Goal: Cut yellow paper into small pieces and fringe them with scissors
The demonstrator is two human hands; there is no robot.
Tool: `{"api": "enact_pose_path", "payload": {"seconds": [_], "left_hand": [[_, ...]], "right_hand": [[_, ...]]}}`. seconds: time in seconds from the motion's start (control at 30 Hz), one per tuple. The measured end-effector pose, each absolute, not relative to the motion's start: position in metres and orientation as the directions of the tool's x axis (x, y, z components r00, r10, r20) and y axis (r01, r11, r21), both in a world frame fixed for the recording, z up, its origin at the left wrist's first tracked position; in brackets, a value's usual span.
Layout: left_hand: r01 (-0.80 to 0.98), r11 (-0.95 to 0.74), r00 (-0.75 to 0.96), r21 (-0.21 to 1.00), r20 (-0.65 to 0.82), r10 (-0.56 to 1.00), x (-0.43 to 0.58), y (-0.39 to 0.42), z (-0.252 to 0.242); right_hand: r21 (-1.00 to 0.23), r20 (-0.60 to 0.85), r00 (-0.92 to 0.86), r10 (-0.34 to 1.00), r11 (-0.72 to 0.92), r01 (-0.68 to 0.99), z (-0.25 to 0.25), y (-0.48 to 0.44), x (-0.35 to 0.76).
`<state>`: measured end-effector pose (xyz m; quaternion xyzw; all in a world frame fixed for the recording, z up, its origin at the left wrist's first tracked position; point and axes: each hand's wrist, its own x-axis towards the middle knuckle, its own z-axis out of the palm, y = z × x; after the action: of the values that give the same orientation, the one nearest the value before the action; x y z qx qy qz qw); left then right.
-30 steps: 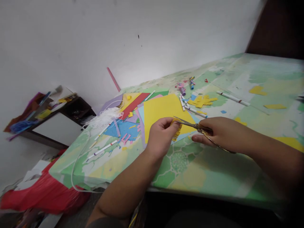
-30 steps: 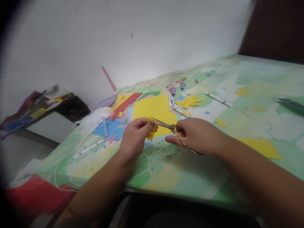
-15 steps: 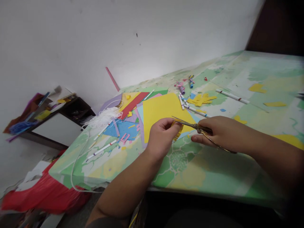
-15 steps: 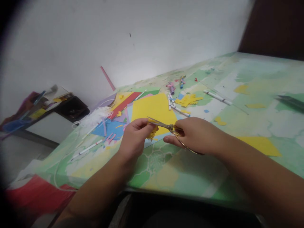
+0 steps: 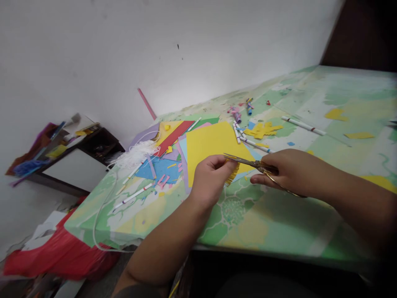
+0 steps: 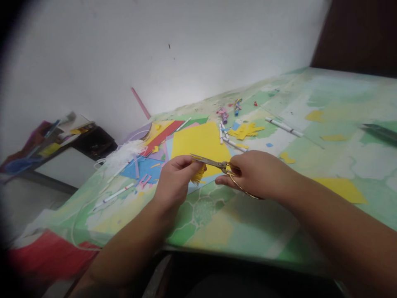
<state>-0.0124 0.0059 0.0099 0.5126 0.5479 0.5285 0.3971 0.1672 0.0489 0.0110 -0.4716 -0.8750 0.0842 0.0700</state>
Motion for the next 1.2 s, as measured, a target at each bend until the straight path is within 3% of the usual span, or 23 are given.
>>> {"api": "enact_pose_path", "payload": {"seconds": [0.57, 0.87, 1.2], "left_hand": [[0.005, -0.145, -0.197, 0.989, 0.143, 0.970, -0.0140, 0.0062, 0.0117], [0.089, -0.065, -0.205, 0.994, 0.083, 0.975, -0.0122, 0.0046, 0.0165], [0.025, -0.033, -0.193, 0.999, 0.038, 0.980, -0.0114, 0.0060, 0.0126]], "right_hand": [[-0.259, 0.058, -0.560, 0.827, 0.554, 0.791, 0.0097, 0.0482, 0.1709], [-0.280, 0.030, -0.563, 0.826, 0.548, 0.788, 0.0102, 0.0479, 0.1695], [-0.258, -0.012, -0.559, 0.829, 0.538, 0.803, 0.0097, 0.0518, 0.1715]]}}
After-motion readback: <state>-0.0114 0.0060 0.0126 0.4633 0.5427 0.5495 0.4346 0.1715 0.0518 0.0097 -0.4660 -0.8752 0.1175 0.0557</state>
